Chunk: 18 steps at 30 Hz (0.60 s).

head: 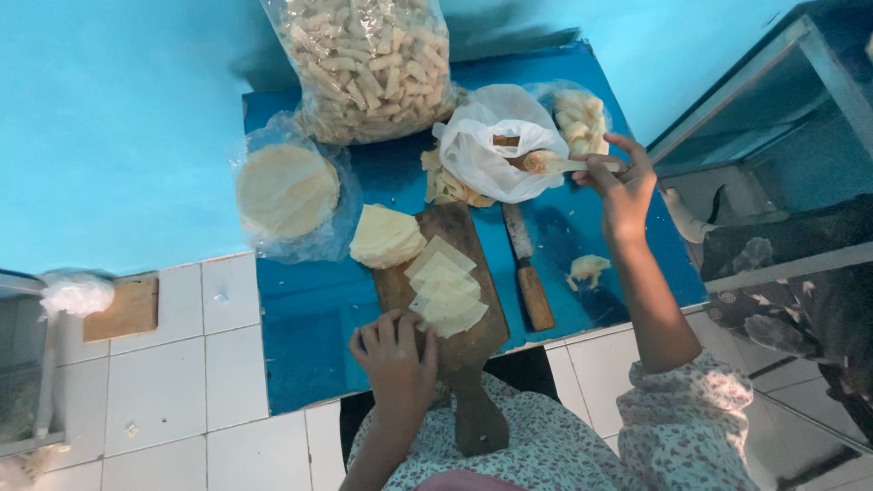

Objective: The person places thin square dough sheets in a row on a wooden board, spoons brown filling from a plastic bag onto each sheet, and folds the dough over the filling by hand, building a row of folded filled pastries on the board.

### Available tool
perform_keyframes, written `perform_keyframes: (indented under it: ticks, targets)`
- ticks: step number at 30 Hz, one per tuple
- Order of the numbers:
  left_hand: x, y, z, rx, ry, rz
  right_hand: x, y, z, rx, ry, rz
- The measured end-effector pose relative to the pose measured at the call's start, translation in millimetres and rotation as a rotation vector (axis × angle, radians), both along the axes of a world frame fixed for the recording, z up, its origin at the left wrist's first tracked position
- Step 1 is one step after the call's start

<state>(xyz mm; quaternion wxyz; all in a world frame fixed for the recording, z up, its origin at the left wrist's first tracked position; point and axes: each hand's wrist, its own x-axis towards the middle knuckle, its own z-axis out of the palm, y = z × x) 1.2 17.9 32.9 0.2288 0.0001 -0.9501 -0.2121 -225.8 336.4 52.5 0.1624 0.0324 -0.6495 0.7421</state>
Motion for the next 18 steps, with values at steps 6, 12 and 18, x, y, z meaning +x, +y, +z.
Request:
perform_keyframes:
  ticks: [6, 12, 18]
  targets:
    - [-4, 4, 1, 0.029, -0.071, -0.033, 43, -17, 15, -0.044, -0.087, 0.097]
    - [-9, 4, -6, 0.181, -0.002, -0.058, 105, -61, -2, 0.008, -0.248, 0.350]
    - [-14, 1, -13, 0.332, -0.079, -0.054, 133, -85, -31, 0.110, -0.158, 0.511]
